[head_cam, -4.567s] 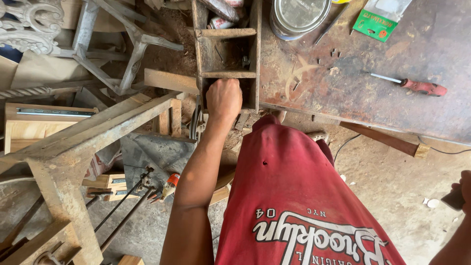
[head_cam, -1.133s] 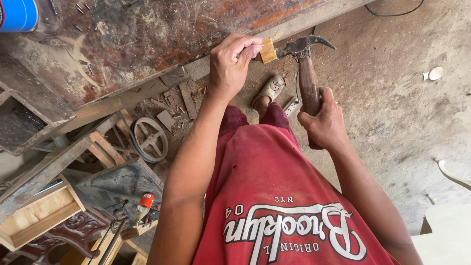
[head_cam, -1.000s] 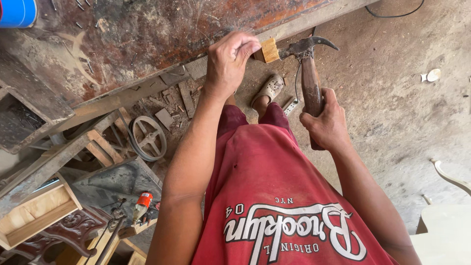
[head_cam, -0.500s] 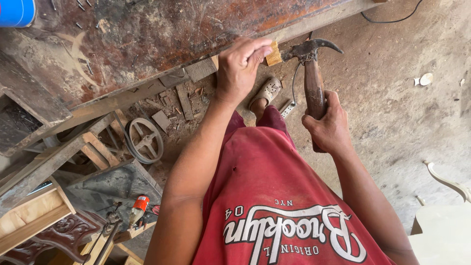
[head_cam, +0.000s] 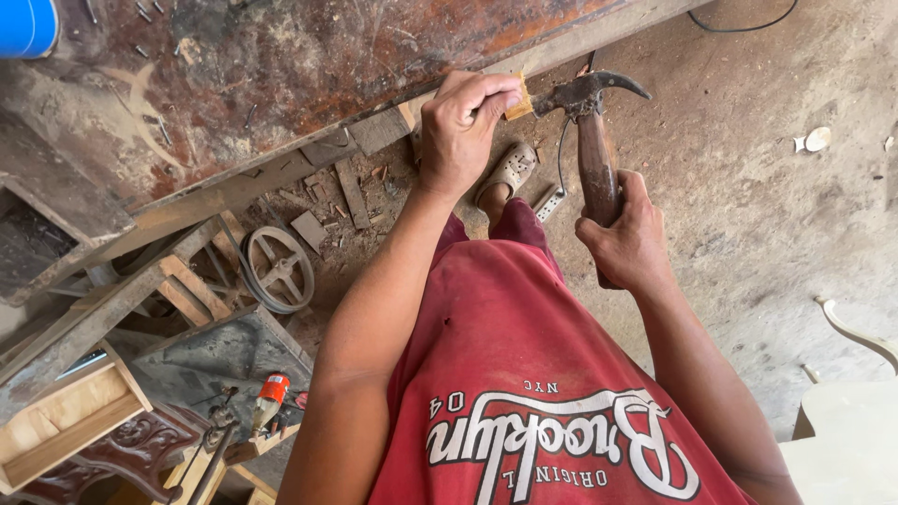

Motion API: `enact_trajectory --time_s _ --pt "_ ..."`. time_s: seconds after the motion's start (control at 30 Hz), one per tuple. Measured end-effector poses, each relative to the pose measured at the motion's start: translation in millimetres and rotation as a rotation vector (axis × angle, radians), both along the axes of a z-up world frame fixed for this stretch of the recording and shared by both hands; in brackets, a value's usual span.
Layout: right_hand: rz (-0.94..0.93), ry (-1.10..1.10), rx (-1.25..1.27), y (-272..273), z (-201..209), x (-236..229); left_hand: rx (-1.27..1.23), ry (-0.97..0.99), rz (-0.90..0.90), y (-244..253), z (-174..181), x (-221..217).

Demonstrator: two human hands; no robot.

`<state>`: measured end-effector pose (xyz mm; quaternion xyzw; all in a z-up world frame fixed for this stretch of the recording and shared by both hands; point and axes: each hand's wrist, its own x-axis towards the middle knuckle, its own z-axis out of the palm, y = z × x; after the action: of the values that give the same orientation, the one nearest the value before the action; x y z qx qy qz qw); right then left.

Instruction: The person hammers nails into a small wooden block, then uses an angle grinder to smooth a long wooden plank. The person continues hammering nails into the block and briefly uses a chisel on the plank.

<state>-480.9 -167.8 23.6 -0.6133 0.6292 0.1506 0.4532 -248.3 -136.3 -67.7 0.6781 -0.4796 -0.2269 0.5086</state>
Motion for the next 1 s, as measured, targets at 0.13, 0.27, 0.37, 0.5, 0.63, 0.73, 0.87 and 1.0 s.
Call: enact_trajectory --time_s 0.13,0.27,0.37,0.5,0.63,0.73,0.87,1.0 --pt "0.002 -0.022 -0.034 2.8 -0.3 -2.7 0.050 0.025 0.041 4.1 10.3 -2.9" --pt "-0.009 0.000 -0.003 2.9 -0.2 -2.5 0.039 -0.024 0.032 2.3 10.0 -2.0" --pt "-0.007 0.009 0.009 2.9 -0.3 -2.7 0.036 -0.017 0.026 3.3 9.1 -2.2" --pt "0.001 0.018 0.017 3.2 -0.5 -2.3 0.032 -0.072 0.017 0.7 5.4 -2.3" --pt "-0.005 0.066 0.063 3.0 -0.2 -1.6 0.052 -0.090 0.008 1.0 5.7 -1.1" --pt "-0.004 0.020 0.032 3.7 -0.2 -1.2 0.025 -0.095 -0.058 -1.3 2.3 -0.9" --pt "0.002 0.016 0.009 1.9 1.4 0.4 -0.056 -0.258 -0.135 1.0 4.5 1.4" --pt "0.025 0.029 0.005 -0.2 3.1 1.3 -0.022 -0.179 -0.124 -0.7 5.7 1.7"
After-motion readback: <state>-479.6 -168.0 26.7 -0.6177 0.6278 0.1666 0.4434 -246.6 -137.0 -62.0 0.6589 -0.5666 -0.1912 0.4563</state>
